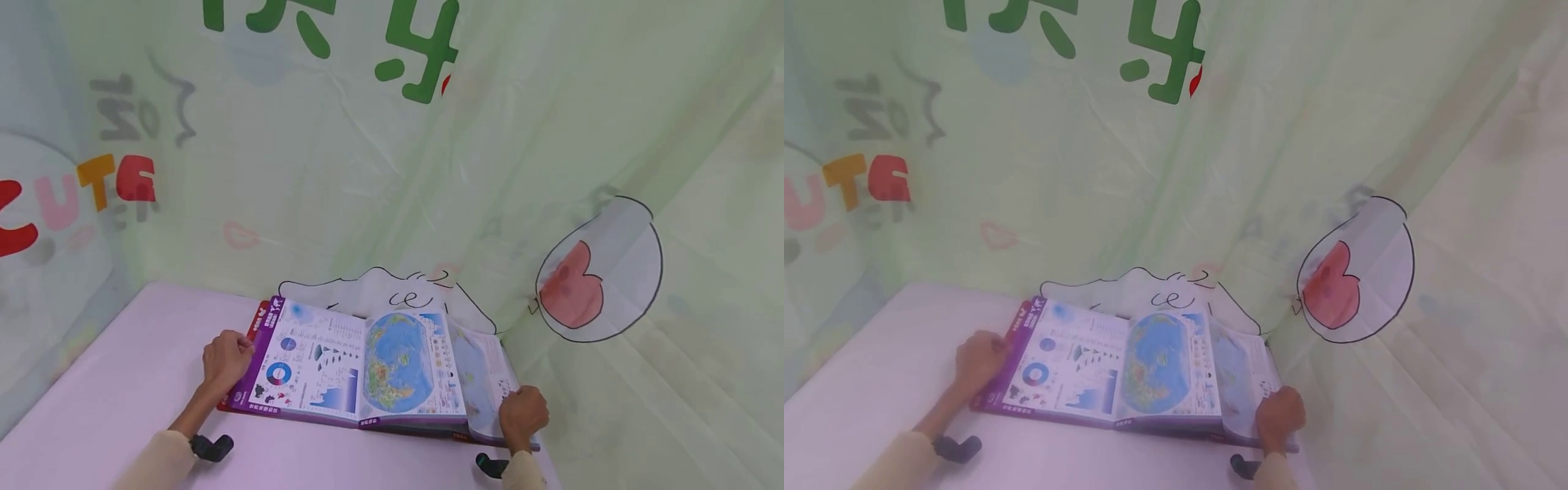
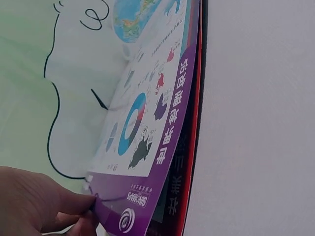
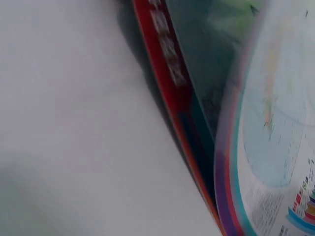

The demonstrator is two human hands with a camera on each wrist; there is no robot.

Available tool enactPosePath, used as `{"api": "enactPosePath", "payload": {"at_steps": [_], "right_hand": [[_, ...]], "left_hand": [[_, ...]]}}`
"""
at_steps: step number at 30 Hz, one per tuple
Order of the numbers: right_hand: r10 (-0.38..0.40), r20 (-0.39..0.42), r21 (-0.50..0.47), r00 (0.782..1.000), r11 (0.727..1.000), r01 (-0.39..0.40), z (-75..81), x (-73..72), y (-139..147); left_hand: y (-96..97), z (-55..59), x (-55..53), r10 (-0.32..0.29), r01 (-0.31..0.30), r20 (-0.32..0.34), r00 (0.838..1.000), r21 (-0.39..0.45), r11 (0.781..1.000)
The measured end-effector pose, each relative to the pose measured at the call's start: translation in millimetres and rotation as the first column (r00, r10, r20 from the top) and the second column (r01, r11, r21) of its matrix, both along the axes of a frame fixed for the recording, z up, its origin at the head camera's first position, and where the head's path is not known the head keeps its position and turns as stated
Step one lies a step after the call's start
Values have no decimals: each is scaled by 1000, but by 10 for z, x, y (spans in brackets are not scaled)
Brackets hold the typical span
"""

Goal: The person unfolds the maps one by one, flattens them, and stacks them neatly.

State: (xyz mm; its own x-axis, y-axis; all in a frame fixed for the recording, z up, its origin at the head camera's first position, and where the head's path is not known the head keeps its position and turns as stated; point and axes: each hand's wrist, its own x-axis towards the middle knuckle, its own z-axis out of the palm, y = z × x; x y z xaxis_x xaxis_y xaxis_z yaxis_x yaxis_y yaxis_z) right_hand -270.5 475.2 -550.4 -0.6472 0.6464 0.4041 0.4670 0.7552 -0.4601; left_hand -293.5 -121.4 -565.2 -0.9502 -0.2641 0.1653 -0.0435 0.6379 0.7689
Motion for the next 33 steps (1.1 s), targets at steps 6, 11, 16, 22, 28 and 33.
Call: {"api": "enactPosePath", "payload": {"at_steps": [6, 11, 16, 22, 28, 33], "right_hand": [[-17, 79, 65, 997, 998, 12, -89, -53, 184], [-56, 143, 86, 988, 995, 44, -131, -81, 274], [-103, 153, 59, 983, 994, 94, -283, -117, 330], [-149, 188, 15, 971, 989, 149, -330, -100, 366], [-138, 196, -15, 971, 990, 143, -446, -135, 440], [-127, 211, 2, 969, 992, 130, -482, -121, 447]], "left_hand": [[-36, 24, 52, 29, -29, 15, 999, -10, 1000], [-107, 4, 44, 44, -44, -1, 999, -13, 999], [-203, -40, 65, 62, -62, 1, 998, -15, 998], [-154, -22, 180, 62, -62, -3, 998, -3, 998], [-147, -52, 179, 72, -73, -32, 997, -8, 997], [-118, -86, 177, 81, -81, -50, 995, -7, 997]]}}
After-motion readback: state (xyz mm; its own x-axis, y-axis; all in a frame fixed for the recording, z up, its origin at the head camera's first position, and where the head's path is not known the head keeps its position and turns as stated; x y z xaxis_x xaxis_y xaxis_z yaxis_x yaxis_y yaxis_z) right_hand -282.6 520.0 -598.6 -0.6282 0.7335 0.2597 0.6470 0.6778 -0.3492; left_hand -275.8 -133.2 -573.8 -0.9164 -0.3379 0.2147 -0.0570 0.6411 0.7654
